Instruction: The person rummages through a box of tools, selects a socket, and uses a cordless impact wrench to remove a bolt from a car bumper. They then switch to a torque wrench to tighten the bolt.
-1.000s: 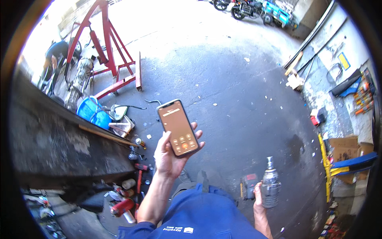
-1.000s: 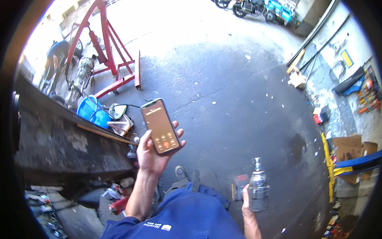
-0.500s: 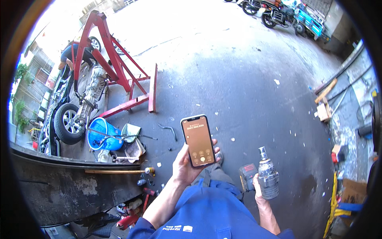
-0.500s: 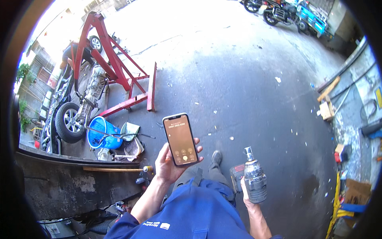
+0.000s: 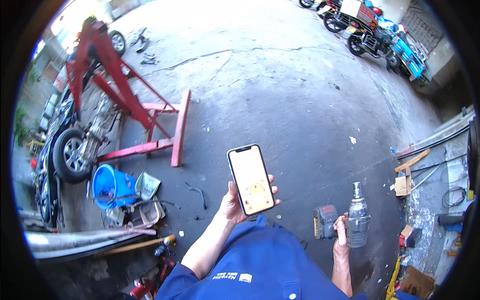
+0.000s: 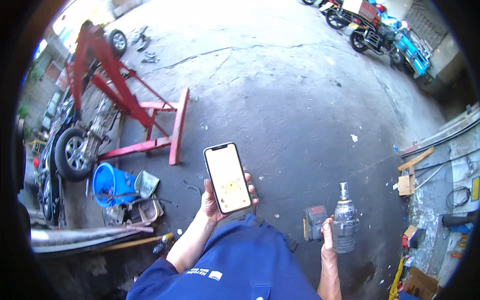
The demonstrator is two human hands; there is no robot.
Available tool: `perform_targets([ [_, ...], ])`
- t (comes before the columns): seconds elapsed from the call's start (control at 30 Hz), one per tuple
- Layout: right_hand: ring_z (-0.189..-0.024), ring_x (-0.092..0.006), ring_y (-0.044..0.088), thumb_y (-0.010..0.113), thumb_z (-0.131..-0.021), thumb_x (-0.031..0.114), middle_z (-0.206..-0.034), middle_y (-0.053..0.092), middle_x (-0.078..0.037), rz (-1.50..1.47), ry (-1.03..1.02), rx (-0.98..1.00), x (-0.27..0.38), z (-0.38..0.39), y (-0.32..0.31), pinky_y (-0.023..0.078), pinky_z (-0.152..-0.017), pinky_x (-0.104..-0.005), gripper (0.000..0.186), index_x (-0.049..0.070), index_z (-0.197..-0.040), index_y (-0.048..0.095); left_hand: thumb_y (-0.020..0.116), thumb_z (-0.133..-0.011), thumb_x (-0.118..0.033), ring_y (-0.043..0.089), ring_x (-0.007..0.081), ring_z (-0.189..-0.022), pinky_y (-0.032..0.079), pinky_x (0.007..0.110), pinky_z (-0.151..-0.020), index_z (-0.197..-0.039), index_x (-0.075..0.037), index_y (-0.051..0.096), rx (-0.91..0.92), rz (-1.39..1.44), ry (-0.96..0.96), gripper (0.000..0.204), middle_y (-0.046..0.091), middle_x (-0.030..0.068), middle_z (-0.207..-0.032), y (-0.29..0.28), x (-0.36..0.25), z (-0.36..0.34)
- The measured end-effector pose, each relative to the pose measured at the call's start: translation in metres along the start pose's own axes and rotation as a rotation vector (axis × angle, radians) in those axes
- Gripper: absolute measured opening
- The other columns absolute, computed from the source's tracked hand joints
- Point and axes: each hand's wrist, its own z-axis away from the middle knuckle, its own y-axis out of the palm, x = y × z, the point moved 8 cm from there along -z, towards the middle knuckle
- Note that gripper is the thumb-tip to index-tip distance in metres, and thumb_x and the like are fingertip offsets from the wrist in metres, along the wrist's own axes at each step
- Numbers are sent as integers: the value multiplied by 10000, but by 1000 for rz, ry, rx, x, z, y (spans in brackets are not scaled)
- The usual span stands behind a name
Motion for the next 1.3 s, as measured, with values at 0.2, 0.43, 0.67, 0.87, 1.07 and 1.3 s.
perform_targets([
  [0.2, -764, -113, 532, 611, -934, 54, -900, 581, -38, 27, -38, -172, 14, -118, 54, 458, -722, -263, 300, -3, -1216, 525, 923, -656, -420, 555, 361, -1230, 385, 650, -1084, -1510, -216, 294, 218, 71, -177, 1081, 530, 122, -1344, -15, -85, -185],
  [0.43, -753, -101, 492, 591, -941, 52, -891, 544, -22, 58, -35, -124, -13, -271, 149, 429, -705, -264, 285, -13, -1214, 545, 838, -742, -140, 577, 315, -1202, 461, 495, -1046, -1441, -143, 348, 111, -432, -231, 854, 565, 137, -1297, -66, -189, -337],
  [0.67, -812, -126, 572, 629, -917, 119, -926, 614, -50, 149, 81, -58, -70, -476, 277, 469, -770, -291, 362, -8, -1244, 539, 563, -1024, -326, 544, 148, -1013, 449, 334, -944, -1364, -107, 462, 195, -1088, -606, 417, 575, 20, -1053, -233, -199, -516],
  [0.87, -803, -131, 584, 642, -902, 118, -912, 623, -55, 185, 41, 138, -35, -694, 416, 476, -761, -294, 353, -6, -1219, 550, 564, -1025, -328, 503, 154, -1157, 408, 359, -1013, -1379, -112, 477, 316, -1255, -791, 424, 599, 45, -1179, -262, -300, -621],
  [1.07, -794, -136, 596, 655, -888, 117, -898, 631, -60, 213, -36, 354, -4, -863, 589, 483, -751, -298, 343, -5, -1194, 560, 580, -1006, -349, 527, 189, -1127, 394, 384, -1016, -1305, -88, 553, 360, -1351, -830, 397, 624, 56, -1169, -279, -449, -708],
  [1.3, -784, -141, 610, 671, -871, 116, -881, 641, -65, 234, -76, 450, -7, -991, 830, 491, -741, -302, 332, -3, -1164, 571, 590, -968, -401, 567, 239, -1131, 423, 436, -984, -1286, -99, 604, 357, -1346, -905, 439, 649, 78, -1196, -342, -632, -829],
])
